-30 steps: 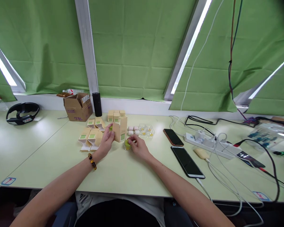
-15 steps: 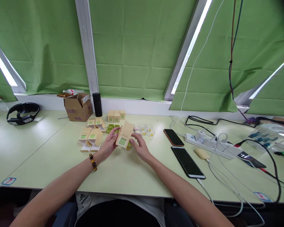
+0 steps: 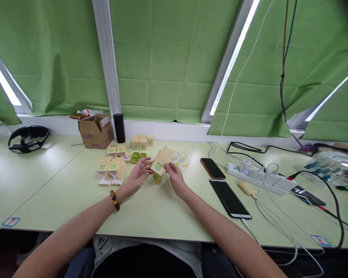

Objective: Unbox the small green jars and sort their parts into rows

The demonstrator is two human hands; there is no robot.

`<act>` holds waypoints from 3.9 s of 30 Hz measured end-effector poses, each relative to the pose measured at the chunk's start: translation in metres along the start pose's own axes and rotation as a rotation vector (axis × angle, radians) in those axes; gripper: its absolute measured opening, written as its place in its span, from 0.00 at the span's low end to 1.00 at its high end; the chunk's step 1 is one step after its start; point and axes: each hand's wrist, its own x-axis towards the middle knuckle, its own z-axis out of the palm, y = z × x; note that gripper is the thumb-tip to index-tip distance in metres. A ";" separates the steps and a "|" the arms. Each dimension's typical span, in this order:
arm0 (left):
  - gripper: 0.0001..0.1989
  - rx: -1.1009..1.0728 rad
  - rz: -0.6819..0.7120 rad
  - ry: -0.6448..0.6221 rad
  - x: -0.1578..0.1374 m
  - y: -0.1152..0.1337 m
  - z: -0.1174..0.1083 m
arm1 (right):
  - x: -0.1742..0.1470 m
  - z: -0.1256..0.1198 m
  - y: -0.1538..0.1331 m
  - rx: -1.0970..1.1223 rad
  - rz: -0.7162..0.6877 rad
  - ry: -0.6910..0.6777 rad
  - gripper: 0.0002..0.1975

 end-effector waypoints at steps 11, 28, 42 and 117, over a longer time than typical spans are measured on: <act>0.29 0.195 0.024 -0.004 -0.004 -0.001 0.003 | -0.001 0.006 0.001 -0.054 -0.031 -0.005 0.24; 0.27 0.153 0.003 -0.021 -0.003 0.004 0.004 | -0.001 0.002 0.010 -0.112 -0.095 -0.086 0.25; 0.26 0.105 0.005 0.000 -0.003 0.009 0.008 | -0.006 0.007 0.003 -0.008 -0.007 -0.127 0.26; 0.09 0.653 0.307 0.145 -0.002 0.008 -0.003 | -0.018 0.004 -0.016 -0.330 -0.397 0.116 0.09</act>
